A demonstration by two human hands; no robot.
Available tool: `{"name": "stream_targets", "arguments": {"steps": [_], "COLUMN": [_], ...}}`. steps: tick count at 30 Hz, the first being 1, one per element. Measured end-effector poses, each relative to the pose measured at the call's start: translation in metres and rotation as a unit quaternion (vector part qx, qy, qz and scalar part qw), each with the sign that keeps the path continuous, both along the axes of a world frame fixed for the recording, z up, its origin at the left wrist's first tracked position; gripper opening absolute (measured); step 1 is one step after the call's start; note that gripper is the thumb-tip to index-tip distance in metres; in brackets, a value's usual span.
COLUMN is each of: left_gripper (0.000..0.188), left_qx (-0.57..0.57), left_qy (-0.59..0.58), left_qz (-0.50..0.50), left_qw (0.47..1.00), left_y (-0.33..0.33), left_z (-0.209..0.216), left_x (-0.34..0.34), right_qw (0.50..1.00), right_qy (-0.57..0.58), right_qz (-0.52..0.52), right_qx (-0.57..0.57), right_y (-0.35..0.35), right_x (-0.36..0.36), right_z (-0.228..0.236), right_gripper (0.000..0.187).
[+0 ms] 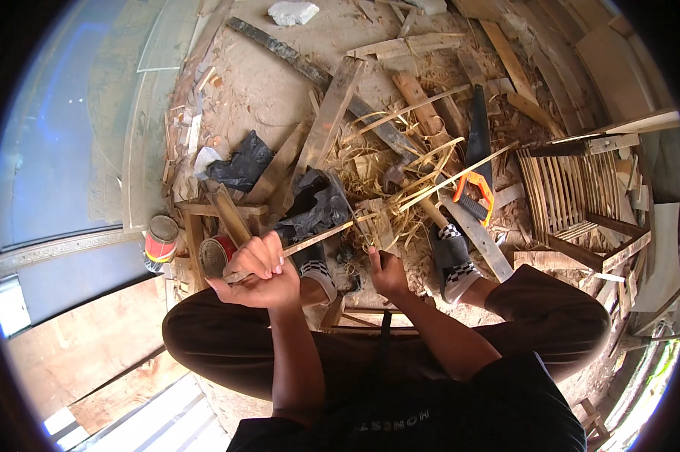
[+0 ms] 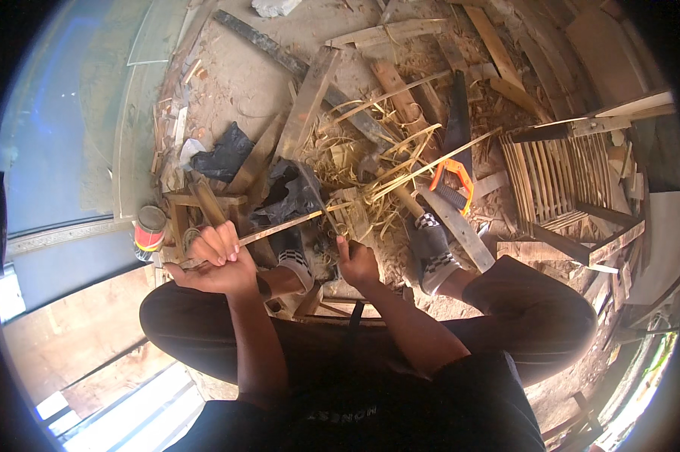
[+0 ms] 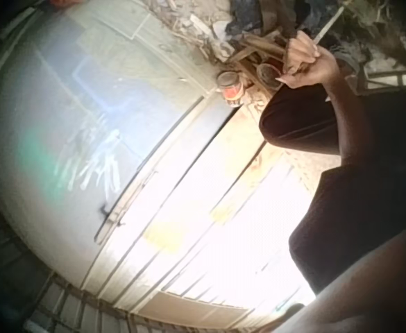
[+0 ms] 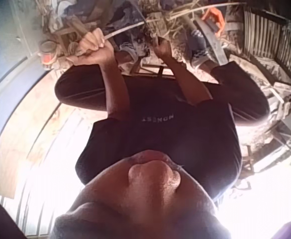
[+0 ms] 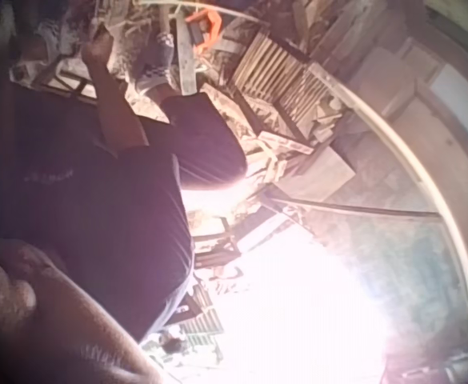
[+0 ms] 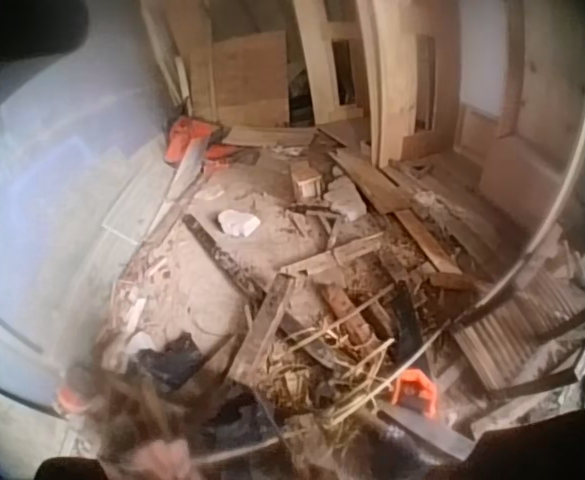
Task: The person sits on the floor and uses a knife to shave thin strips from a small piece of wood. They repeatedly scrape the blade along the wood to produce fine shavings.
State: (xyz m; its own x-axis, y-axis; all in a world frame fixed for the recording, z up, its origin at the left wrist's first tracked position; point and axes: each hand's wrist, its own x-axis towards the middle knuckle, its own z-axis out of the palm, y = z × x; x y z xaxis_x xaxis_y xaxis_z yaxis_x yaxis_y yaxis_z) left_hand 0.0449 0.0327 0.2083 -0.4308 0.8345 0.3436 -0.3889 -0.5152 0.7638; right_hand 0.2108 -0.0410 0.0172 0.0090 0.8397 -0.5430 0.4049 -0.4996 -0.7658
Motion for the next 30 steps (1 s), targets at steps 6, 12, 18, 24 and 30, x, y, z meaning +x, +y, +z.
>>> {"name": "stream_targets", "arguments": {"steps": [6,12,18,24,30], "left_gripper": [0.073,0.073,0.073,0.071,0.071], "left_qx": [0.017,0.020,0.021,0.015,0.010], "left_qy": [0.019,0.053,0.037,0.048,0.049], "left_qz": [-0.016,-0.009,-0.005,0.028,0.040], "left_qw": [1.000,0.998,0.999,0.998,0.998], "left_y": [-0.004,-0.001,0.001,0.009,0.005], "left_z": [0.001,0.003,0.000,0.003,0.004], "left_x": [0.012,0.024,0.018,0.020,0.026], "right_qw": [0.997,0.999,0.996,1.000,1.000], "right_qy": [0.028,-0.010,0.045,-0.026,-0.010], "right_qz": [0.002,0.022,-0.014,0.015,-0.004], "right_qx": [0.077,-0.037,0.071,0.001,-0.002], "right_y": [0.011,0.007,0.000,-0.009,-0.007], "right_x": [-0.006,0.011,-0.001,0.005,0.011], "right_z": [0.029,-0.007,-0.006,-0.028,-0.025], "right_gripper": [0.055,0.054,0.057,0.065,0.060]}}
